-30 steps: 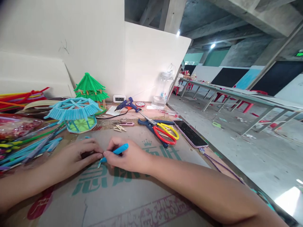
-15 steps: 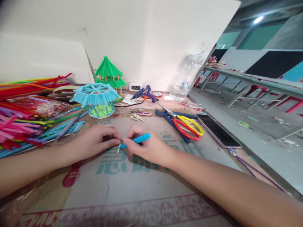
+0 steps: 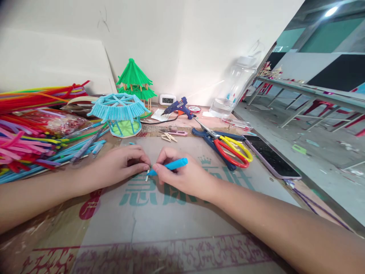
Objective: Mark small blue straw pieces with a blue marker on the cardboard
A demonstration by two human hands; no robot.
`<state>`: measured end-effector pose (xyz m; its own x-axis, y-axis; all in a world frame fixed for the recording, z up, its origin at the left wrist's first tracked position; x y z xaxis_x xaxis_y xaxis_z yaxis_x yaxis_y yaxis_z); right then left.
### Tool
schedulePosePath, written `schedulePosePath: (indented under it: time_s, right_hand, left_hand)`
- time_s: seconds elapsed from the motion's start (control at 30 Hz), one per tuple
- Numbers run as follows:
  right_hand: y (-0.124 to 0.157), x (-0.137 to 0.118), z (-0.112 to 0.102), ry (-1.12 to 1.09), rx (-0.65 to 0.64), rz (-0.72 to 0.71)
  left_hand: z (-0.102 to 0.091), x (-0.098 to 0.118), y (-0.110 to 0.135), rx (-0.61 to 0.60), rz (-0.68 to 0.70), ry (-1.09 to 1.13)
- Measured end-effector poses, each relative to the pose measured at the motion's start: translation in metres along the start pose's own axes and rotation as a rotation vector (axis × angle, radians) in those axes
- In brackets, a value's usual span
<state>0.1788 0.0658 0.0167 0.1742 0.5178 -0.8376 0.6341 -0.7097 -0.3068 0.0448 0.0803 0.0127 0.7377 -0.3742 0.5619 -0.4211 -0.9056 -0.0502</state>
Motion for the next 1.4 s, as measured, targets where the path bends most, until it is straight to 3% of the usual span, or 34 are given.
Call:
schedulePosePath:
  time_s: [0.43, 0.67, 0.9, 1.07, 1.4]
  right_hand:
    - [-0.002, -0.001, -0.001, 0.006, 0.016, -0.006]
    - [0.003, 0.001, 0.007, -0.095, -0.079, 0.006]
    - [-0.001, 0.001, 0.0, -0.029, 0.008, 0.012]
    - [0.001, 0.0, 0.005, -0.064, -0.055, 0.009]
    - [0.003, 0.0, 0.007, -0.096, -0.062, 0.019]
  left_hand:
    - [0.0, 0.003, 0.003, 0.023, 0.022, -0.011]
    - [0.0, 0.005, 0.003, 0.03, 0.04, -0.02]
    - [0.0, 0.004, 0.003, 0.026, 0.022, -0.046]
    - [0.0, 0.005, 0.003, 0.024, 0.041, -0.027]
    - [0.0, 0.006, 0.003, 0.02, 0.047, -0.024]
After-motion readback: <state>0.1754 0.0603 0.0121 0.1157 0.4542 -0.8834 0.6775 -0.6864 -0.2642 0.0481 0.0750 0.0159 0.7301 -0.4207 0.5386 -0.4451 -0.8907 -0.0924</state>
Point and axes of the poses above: each hand's wrist, its own y-axis away from the middle knuckle, its own z-axis out of the palm, x = y × z, the point moved 8 cm from there along -y, towards the middle knuckle, and after that the axes turned 14 degrees about -z, right-handed, at the moved point
